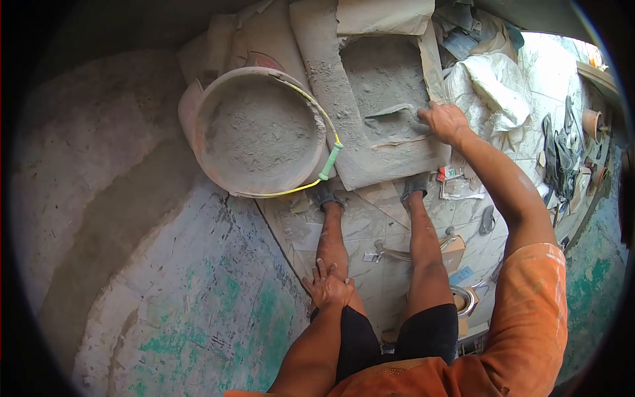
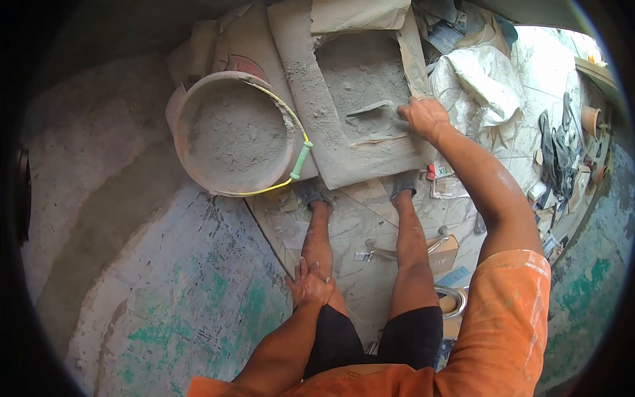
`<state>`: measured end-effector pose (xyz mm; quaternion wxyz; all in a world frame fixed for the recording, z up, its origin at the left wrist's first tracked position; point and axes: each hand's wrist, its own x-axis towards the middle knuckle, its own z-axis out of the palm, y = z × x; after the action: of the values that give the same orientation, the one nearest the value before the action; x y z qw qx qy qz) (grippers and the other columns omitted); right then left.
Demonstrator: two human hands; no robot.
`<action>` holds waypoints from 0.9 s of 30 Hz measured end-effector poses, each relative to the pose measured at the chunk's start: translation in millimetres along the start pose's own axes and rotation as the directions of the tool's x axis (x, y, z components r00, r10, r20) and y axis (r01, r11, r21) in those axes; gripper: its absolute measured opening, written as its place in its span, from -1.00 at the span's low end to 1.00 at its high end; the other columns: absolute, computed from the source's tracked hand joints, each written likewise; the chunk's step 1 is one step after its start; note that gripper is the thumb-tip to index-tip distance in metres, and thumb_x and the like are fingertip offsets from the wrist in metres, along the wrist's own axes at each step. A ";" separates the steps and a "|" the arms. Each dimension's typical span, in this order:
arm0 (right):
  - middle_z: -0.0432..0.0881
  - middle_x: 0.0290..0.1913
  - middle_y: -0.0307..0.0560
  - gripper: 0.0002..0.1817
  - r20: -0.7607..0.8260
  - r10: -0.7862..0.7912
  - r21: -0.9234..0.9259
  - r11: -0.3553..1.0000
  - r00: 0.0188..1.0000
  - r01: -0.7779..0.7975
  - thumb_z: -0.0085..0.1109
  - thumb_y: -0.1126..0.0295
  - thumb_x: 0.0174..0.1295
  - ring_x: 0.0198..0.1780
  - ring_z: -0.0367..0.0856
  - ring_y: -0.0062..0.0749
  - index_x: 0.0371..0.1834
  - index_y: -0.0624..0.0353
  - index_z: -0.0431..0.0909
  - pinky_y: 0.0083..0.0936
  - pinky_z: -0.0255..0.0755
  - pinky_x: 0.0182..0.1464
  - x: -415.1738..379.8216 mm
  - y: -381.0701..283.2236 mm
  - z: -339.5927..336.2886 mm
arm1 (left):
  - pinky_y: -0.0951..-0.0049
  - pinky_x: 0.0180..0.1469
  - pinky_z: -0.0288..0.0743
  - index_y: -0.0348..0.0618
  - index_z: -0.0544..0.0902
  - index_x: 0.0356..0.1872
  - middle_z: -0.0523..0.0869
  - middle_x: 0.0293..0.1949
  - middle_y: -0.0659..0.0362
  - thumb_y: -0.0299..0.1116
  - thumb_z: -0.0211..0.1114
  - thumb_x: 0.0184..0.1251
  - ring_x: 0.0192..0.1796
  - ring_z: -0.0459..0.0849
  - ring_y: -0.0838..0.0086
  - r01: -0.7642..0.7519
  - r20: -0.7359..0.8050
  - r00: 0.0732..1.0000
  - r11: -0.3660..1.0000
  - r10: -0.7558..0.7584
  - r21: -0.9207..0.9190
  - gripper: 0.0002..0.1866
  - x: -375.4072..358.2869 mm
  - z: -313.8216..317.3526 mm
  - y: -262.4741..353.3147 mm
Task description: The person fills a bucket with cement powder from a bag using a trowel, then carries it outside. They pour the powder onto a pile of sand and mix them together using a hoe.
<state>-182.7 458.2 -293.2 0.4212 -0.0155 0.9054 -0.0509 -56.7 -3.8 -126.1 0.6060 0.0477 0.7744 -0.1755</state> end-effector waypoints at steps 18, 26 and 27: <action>0.75 0.04 0.36 -0.50 0.063 0.263 0.522 0.813 0.963 -0.257 -0.20 -0.03 0.66 0.13 0.71 0.33 0.36 0.06 0.49 0.11 0.55 0.22 1.0 -63.6 17.1 | -0.17 0.70 -0.12 0.16 0.48 0.56 0.15 0.73 0.12 0.20 0.30 0.29 0.69 0.20 0.24 -0.038 0.018 0.999 0.999 0.039 -0.014 -0.19 4.5 30.2 6.5; 0.66 0.22 0.43 -0.43 0.105 0.076 0.715 0.687 0.992 -0.128 -0.21 -0.02 0.66 0.31 0.58 0.39 0.39 0.19 0.51 0.05 0.42 0.40 10.6 -84.8 26.9 | -0.23 0.68 -0.10 0.15 0.54 0.52 0.22 0.70 0.10 0.20 0.34 0.25 0.69 0.21 0.22 -0.040 -0.036 0.999 0.999 0.040 0.000 -0.19 2.1 30.4 6.1; 0.66 0.22 0.43 -0.43 0.094 0.077 0.718 0.686 0.993 -0.122 -0.21 -0.02 0.66 0.31 0.58 0.39 0.39 0.19 0.51 0.05 0.42 0.40 12.4 -86.4 27.6 | -0.25 0.68 -0.10 0.13 0.53 0.53 0.21 0.70 0.09 0.19 0.34 0.25 0.69 0.21 0.22 -0.048 -0.045 0.998 0.999 0.048 0.004 -0.19 0.8 29.8 5.6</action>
<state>-170.9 369.2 -311.3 0.4209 0.1989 0.7997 -0.3792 -27.9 -8.5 -134.2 0.5924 0.0712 0.7862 -0.1607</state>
